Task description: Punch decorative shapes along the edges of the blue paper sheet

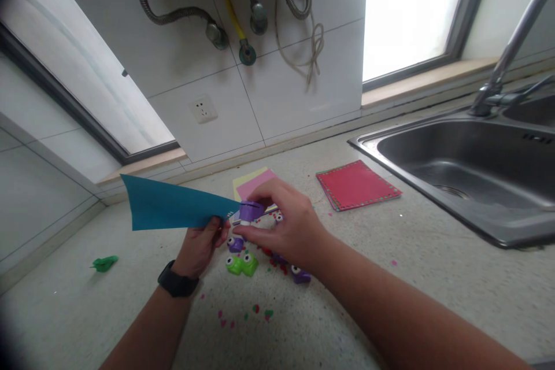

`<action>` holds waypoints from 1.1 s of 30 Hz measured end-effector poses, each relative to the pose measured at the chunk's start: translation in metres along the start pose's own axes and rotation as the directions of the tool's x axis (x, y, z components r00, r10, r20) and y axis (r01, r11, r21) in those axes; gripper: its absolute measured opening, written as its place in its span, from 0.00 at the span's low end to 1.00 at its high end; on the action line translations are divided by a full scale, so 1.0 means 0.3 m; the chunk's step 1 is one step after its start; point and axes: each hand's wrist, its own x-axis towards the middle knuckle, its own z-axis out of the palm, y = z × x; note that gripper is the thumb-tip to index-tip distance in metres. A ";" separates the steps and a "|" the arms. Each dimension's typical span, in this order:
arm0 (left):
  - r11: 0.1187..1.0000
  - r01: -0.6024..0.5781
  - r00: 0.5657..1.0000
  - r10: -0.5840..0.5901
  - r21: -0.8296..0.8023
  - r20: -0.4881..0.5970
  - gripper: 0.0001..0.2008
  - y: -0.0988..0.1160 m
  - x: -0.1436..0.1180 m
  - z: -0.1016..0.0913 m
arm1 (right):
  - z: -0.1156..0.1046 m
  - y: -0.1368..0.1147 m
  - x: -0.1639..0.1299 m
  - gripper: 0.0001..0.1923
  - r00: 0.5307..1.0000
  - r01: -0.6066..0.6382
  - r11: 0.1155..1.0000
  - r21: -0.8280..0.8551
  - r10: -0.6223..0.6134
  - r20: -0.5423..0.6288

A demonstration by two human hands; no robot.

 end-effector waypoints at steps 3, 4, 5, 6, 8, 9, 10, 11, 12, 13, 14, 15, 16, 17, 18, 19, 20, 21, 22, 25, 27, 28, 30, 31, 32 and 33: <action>1.000 0.007 1.000 -0.007 -0.001 0.013 0.19 0.004 -0.003 -0.003 | -0.001 -0.001 -0.001 0.19 0.998 -0.053 0.999 -0.012 0.053 0.040; 1.000 0.015 1.000 -0.015 -0.001 0.022 0.19 0.006 -0.004 -0.004 | 0.000 -0.001 0.000 0.19 0.996 -0.068 0.998 -0.011 0.069 0.054; 1.000 0.025 0.999 -0.025 -0.003 0.030 0.19 0.008 -0.006 -0.006 | 0.001 0.000 0.000 0.18 0.994 -0.091 0.996 -0.010 0.091 0.067; 0.999 0.036 0.999 -0.036 -0.005 0.035 0.19 0.010 -0.008 -0.007 | 0.002 0.001 0.001 0.17 0.989 -0.121 0.993 -0.008 0.121 0.082; 0.999 0.051 0.998 -0.050 -0.009 0.034 0.19 0.014 -0.013 -0.008 | 0.006 0.006 0.002 0.16 0.974 -0.204 0.979 -0.010 0.204 0.100; 0.998 0.056 0.998 -0.056 -0.002 0.023 0.19 0.016 -0.016 -0.007 | 0.008 0.009 0.002 0.16 0.960 -0.258 0.966 -0.021 0.259 0.110; 0.998 0.062 0.998 -0.062 0.012 0.008 0.20 0.018 -0.017 -0.007 | 0.009 0.012 0.003 0.16 0.939 -0.320 0.947 -0.036 0.322 0.123; 0.997 0.069 0.998 -0.068 0.032 -0.006 0.20 0.021 -0.019 -0.005 | 0.011 0.017 0.003 0.16 0.911 -0.387 0.921 -0.044 0.389 0.138; 0.996 0.073 0.997 -0.072 0.055 -0.021 0.20 0.025 -0.020 -0.004 | 0.013 0.022 0.003 0.16 0.876 -0.456 0.889 -0.041 0.456 0.158; 0.994 0.074 0.997 -0.071 0.080 -0.031 0.20 0.029 -0.021 -0.003 | 0.014 0.027 0.004 0.17 0.839 -0.519 0.855 -0.023 0.514 0.180; 0.992 0.069 0.997 -0.066 0.103 -0.035 0.20 0.034 -0.021 -0.002 | 0.016 0.032 0.004 0.17 0.804 -0.571 0.821 0.008 0.558 0.204; 0.990 0.061 0.998 -0.057 0.124 -0.033 0.20 0.039 -0.022 0.000 | 0.017 0.036 0.005 0.17 0.778 -0.610 0.791 0.052 0.586 0.226; 0.988 0.051 0.998 -0.048 0.143 -0.027 0.20 0.045 -0.022 0.000 | 0.018 0.040 0.006 0.16 0.761 -0.637 0.764 0.103 0.600 0.248; 0.986 0.042 0.999 -0.040 0.161 -0.018 0.19 0.051 -0.023 0.001 | 0.019 0.044 0.007 0.16 0.746 -0.657 0.738 0.152 0.608 0.272; 0.983 0.033 0.999 -0.033 0.180 -0.005 0.18 0.057 -0.024 0.002 | 0.020 0.046 0.008 0.16 0.729 -0.678 0.709 0.193 0.617 0.296; 0.980 0.022 1.000 -0.025 0.196 0.012 0.18 0.063 -0.025 0.002 | 0.020 0.049 0.009 0.16 0.709 -0.702 0.675 0.228 0.629 0.320; 0.977 0.009 0.999 -0.016 0.213 0.035 0.17 0.068 -0.026 0.003 | 0.021 0.052 0.008 0.16 0.681 -0.730 0.635 0.253 0.647 0.343; 0.973 -0.007 0.998 -0.007 0.230 0.061 0.18 0.073 -0.027 0.004 | 0.022 0.056 0.006 0.17 0.644 -0.764 0.588 0.267 0.672 0.364; 0.970 -0.020 0.996 -0.001 0.244 0.088 0.18 0.077 -0.028 0.005 | 0.023 0.061 0.003 0.18 0.603 -0.797 0.537 0.275 0.700 0.382; 0.969 -0.040 0.992 0.009 0.243 0.125 0.17 0.082 -0.028 0.007 | 0.028 0.080 -0.010 0.21 0.496 -0.866 0.401 0.297 0.760 0.420; 0.974 -0.043 0.992 0.014 0.223 0.127 0.15 0.081 -0.027 0.007 | 0.033 0.093 -0.019 0.22 0.457 -0.885 0.346 0.311 0.777 0.433; 0.975 -0.041 0.991 0.012 0.220 0.133 0.15 0.079 -0.027 0.006 | 0.035 0.098 -0.022 0.22 0.444 -0.890 0.327 0.317 0.781 0.439; 0.972 -0.036 0.988 -0.001 0.234 0.157 0.15 0.074 -0.026 0.005 | 0.040 0.108 -0.027 0.21 0.429 -0.895 0.302 0.327 0.783 0.450; 0.969 -0.033 0.986 -0.009 0.243 0.168 0.16 0.073 -0.025 0.005 | 0.043 0.112 -0.030 0.20 0.433 -0.893 0.301 0.335 0.778 0.455; 0.967 -0.033 0.985 -0.012 0.252 0.174 0.16 0.071 -0.025 0.004 | 0.045 0.117 -0.032 0.19 0.443 -0.888 0.305 0.344 0.770 0.459; 0.965 -0.034 0.984 -0.012 0.258 0.175 0.16 0.070 -0.025 0.004 | 0.048 0.121 -0.034 0.19 0.455 -0.881 0.312 0.355 0.761 0.462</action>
